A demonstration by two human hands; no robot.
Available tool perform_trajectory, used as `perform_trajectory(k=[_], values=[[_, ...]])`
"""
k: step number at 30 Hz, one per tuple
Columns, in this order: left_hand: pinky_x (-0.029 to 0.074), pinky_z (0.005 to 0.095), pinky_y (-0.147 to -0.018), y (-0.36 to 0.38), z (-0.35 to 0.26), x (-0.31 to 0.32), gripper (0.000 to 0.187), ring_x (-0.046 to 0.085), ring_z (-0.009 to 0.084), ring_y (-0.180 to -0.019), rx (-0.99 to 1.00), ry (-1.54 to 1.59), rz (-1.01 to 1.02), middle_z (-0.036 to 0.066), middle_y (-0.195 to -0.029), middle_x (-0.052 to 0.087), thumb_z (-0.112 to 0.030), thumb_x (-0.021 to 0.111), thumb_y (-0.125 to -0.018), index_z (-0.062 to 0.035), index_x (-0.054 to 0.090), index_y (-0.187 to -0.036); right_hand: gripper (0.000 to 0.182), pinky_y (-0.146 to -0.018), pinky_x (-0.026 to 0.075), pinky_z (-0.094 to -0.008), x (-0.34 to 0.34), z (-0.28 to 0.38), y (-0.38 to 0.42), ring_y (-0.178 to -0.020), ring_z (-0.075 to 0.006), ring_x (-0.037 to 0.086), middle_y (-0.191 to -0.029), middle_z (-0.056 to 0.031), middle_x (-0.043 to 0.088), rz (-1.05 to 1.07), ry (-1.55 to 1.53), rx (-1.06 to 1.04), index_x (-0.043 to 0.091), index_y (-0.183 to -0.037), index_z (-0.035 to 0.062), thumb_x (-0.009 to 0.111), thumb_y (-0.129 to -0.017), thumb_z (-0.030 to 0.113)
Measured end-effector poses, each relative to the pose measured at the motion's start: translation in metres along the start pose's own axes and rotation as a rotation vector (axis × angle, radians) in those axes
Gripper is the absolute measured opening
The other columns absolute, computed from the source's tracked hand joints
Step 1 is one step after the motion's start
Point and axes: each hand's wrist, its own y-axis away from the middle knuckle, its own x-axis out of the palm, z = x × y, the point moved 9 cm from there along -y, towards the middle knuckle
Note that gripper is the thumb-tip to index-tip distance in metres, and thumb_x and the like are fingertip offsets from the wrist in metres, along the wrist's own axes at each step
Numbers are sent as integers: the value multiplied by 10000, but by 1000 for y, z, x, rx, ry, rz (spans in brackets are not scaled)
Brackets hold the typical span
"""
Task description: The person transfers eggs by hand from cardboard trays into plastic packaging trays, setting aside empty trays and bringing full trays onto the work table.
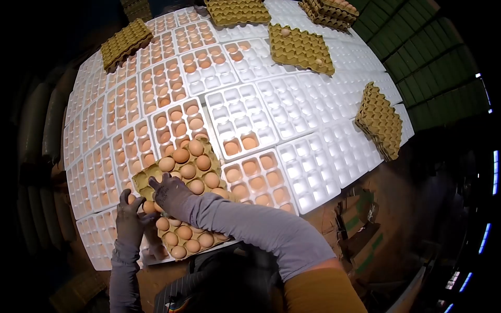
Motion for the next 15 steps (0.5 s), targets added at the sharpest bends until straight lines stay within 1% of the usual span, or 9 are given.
perform_trajectory(k=[2, 4, 6, 7, 8, 9, 12, 14, 15], values=[[543, 453, -886, -11, -9, -18, 521, 610, 396, -1085, -176, 260, -25, 227, -1394, 490, -169, 890, -661, -68, 680, -1127, 360, -834, 543, -437, -44, -55, 49, -1112, -358, 562, -1398, -139, 491, -202, -346, 148, 679, -1210, 152, 672, -865, 255], [538, 450, -934, -38, -72, -40, 522, 606, 405, -1153, -32, 303, -133, 227, -1379, 501, -152, 882, -687, -67, 685, -1163, 403, -894, 563, -435, -75, -115, 108, -1156, -360, 572, -1428, -151, 479, -391, -699, 267, 678, -1201, 191, 754, -820, 297], [536, 437, -946, -80, -142, -36, 479, 590, 377, -1177, 38, 296, -132, 199, -1371, 511, -240, 851, -735, -100, 704, -1170, 509, -869, 572, -429, -52, -189, 159, -1129, -351, 596, -1442, -144, 480, -368, -726, 507, 677, -1199, 176, 823, -750, 367], [533, 431, -953, -103, -168, -15, 487, 571, 377, -1194, 39, 284, -61, 181, -1404, 488, -270, 832, -754, -132, 688, -1198, 513, -862, 574, -426, -53, -219, 179, -1103, -352, 606, -1444, -142, 482, -366, -578, 573, 678, -1194, 176, 825, -742, 369], [532, 463, -942, -128, -194, 7, 545, 580, 375, -1194, 80, 223, -69, 190, -1418, 488, -257, 870, -732, -111, 679, -1222, 517, -854, 576, -423, -53, -246, 196, -1076, -352, 615, -1447, -141, 484, -367, -434, 638, 679, -1189, 175, 827, -733, 372], [527, 460, -957, -149, -212, 32, 561, 552, 374, -1215, 81, 160, -39, 185, -1436, 467, -226, 855, -740, -129, 660, -1257, 513, -849, 577, -428, -47, -266, 204, -1068, -352, 614, -1442, -139, 490, -369, -360, 653, 681, -1184, 178, 821, -730, 372], [545, 455, -890, -205, -231, 106, 330, 588, 373, -1081, 28, -92, 168, 165, -1407, 469, -113, 741, -817, -132, 672, -1139, 459, -804, 586, -444, -9, -310, 210, -1033, -352, 615, -1424, -137, 498, -385, -271, 601, 680, -1165, 186, 783, -749, 351], [547, 450, -889, -215, -233, 118, 322, 612, 362, -1068, -45, -133, 260, 176, -1383, 495, -118, 688, -873, -144, 661, -1192, 402, -779, 590, -444, 9, -318, 198, -1028, -356, 617, -1415, -152, 500, -205, -272, 495, 669, -1165, 180, 743, -794, 317], [547, 450, -889, -217, -237, 120, 322, 612, 362, -1068, -59, -144, 266, 176, -1383, 495, -118, 688, -873, -144, 661, -1192, 322, -770, 590, -428, 9, -322, 194, -966, -343, 656, -1388, -169, 508, -251, -353, 468, 659, -1149, 163, 697, -852, 281]])
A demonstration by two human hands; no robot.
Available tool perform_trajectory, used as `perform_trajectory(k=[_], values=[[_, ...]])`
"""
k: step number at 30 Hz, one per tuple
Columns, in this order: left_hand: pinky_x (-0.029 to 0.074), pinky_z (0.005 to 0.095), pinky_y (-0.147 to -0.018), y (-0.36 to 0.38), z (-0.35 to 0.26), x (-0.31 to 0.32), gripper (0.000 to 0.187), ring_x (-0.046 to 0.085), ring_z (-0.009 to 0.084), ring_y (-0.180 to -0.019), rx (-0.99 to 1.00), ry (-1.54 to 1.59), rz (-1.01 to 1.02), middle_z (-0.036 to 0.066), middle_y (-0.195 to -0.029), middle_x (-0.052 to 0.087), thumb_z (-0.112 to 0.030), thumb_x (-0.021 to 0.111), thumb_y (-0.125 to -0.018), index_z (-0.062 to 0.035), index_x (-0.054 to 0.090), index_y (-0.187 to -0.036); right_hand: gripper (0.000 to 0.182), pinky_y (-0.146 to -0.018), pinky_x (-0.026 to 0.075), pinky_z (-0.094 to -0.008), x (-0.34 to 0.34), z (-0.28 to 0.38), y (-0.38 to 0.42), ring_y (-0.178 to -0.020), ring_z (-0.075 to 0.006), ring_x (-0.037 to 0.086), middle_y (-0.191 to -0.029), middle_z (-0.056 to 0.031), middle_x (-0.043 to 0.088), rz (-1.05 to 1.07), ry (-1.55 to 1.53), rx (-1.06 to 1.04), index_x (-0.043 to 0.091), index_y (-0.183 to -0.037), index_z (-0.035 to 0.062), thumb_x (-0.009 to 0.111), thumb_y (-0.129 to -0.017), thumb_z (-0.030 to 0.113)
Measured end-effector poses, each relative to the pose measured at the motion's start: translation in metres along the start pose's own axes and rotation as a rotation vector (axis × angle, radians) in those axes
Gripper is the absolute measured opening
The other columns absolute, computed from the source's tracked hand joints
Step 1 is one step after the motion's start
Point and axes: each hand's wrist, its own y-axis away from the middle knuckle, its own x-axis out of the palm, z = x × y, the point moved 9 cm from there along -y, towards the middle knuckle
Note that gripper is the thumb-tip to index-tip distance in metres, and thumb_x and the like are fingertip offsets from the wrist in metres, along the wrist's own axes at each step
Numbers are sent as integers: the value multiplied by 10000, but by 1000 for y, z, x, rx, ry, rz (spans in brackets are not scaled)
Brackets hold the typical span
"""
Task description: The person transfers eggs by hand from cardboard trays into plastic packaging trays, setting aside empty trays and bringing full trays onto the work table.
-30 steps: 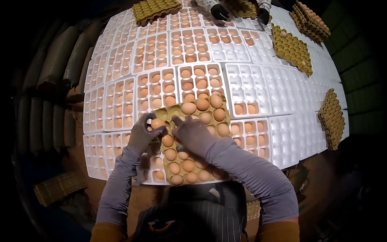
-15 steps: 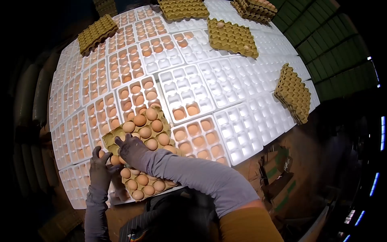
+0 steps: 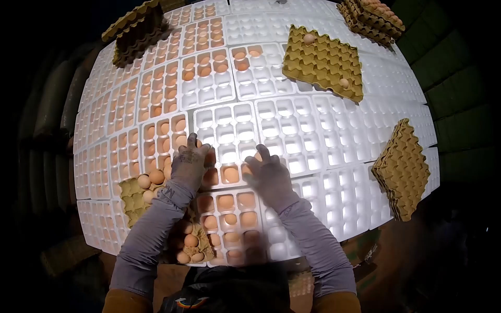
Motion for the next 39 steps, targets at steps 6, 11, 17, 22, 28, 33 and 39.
perform_trajectory(k=[6, 11, 17, 22, 28, 33, 39], values=[[560, 415, -850, -18, -34, 8, 393, 678, 303, -935, 103, 260, -14, 135, -1216, 623, -238, 678, -925, -151, 635, -1306, 233, -754, 579, -407, 13, -11, -60, -882, -295, 702, -1156, -119, 621, -36, -244, -84, 670, -1104, 162, 689, -898, 269], [522, 429, -943, -58, 8, -15, 436, 598, 377, -1134, -24, 847, -350, 198, -1263, 564, -124, 675, -908, -112, 602, -1338, 353, -919, 479, -429, 4, -29, -107, -1009, -303, 599, -1078, -102, 615, -313, -669, -41, 617, -1252, 155, 663, -902, 152], [407, 456, -1090, -12, 23, -39, 426, 491, 355, -1301, 105, 617, -475, 135, -1395, 552, -164, 598, -952, -154, 568, -1377, 426, -983, 447, -446, 19, -20, -101, -1103, -321, 564, -1168, -104, 611, -229, -611, -32, 588, -1302, 137, 603, -893, 18], [534, 361, -882, 107, 161, -46, 368, 681, 286, -969, -311, 857, -324, 120, -1161, 661, -189, 667, -946, -120, 658, -1307, 271, -963, 509, -397, 9, 105, -68, -1110, -272, 613, -1116, -59, 659, 82, -655, -227, 661, -1168, 124, 650, -898, 139], [417, 487, -1092, 113, 196, -12, 493, 527, 349, -1294, 141, 297, -258, 115, -1289, 650, -267, 731, -886, -123, 620, -1344, 343, -1018, 456, -436, 58, 195, -81, -1176, -301, 573, -1196, -97, 638, 68, -221, -475, 644, -1202, 135, 688, -879, 242], [465, 440, -1046, 121, 199, -18, 475, 566, 328, -1253, 308, 354, -252, 131, -1314, 627, -239, 700, -917, -127, 591, -1365, 417, -1045, 406, -431, 58, 212, -76, -1153, -315, 546, -1094, -105, 603, 157, -239, -454, 572, -1268, 120, 663, -864, 167], [515, 343, -834, 140, 242, 32, 374, 616, 228, -915, -289, 2069, 74, 105, -1054, 614, -305, 676, -951, -31, 603, -1195, 309, -829, 526, -326, 55, 179, -96, -972, -225, 625, -1074, -90, 596, 64, -765, -44, 630, -1196, 100, 650, -889, 76]])
